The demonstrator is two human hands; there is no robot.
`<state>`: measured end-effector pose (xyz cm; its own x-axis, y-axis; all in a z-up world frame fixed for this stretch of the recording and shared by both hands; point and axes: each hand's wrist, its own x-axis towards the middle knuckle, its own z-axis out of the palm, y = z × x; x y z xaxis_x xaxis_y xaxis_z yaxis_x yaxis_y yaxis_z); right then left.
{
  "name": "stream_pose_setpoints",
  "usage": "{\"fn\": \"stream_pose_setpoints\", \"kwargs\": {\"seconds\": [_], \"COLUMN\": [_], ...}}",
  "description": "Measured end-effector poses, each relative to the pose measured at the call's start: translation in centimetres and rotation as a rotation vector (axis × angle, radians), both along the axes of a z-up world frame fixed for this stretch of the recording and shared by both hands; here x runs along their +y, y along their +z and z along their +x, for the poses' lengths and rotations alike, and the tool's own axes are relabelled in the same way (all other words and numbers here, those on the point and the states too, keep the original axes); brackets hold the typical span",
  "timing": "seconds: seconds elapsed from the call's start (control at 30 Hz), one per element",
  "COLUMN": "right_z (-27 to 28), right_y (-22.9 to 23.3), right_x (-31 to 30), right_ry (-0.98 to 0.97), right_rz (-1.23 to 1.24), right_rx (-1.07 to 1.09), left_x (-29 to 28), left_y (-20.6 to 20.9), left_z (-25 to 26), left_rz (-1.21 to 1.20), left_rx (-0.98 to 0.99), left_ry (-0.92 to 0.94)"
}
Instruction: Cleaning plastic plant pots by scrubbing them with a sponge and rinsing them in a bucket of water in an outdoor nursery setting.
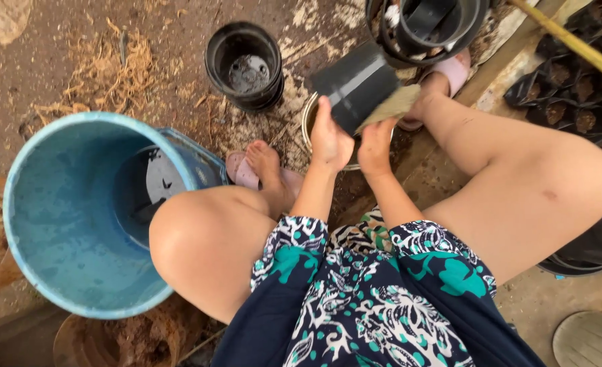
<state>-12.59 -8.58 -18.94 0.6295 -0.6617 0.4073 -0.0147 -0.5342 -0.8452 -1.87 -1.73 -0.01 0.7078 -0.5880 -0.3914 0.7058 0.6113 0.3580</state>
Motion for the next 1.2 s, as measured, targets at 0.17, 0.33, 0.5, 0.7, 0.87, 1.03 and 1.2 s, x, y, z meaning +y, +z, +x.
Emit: {"fn": "stream_pose_setpoints", "kwargs": {"seconds": [0.17,0.33,0.5,0.7,0.87,1.03,1.2], "right_z": [5.7,4.1,1.5,0.9,4.5,5.6,5.7], "right_y": [18.2,16.4,13.3,9.0,23.0,21.2,20.0], "right_x": [-0.5,-0.1,-2.9,-4.6,-1.2,-7.4,-9.8], "right_ry": [-0.203,-0.369,-0.481,-0.225,0.242,0.245,0.490], "right_rz": [0.683,0.683,0.186,-0.321,-0.338,0.171,1.244], "right_rx": [-0.294,-0.175,-0.213,-0.010,0.330,0.554,0.256], "left_x": [1.0,1.0,1.9,2.6,3.7,3.7,3.1], "left_y": [-2.5,1.4,3.9,6.8,7.2,7.7,11.3], "left_z": [-0.2,-0.3,1.2,2.4,1.6,0.9,0.3], "left_rz": [0.201,0.524,0.833,0.938,0.852,0.925,0.901], "left_rx": [-0.058,-0.272,-0.553,-1.025,-1.257,-1.580,-1.904], "left_ry": [0.039,0.018,-0.009,-0.212,-0.375,-0.310,0.129]}}
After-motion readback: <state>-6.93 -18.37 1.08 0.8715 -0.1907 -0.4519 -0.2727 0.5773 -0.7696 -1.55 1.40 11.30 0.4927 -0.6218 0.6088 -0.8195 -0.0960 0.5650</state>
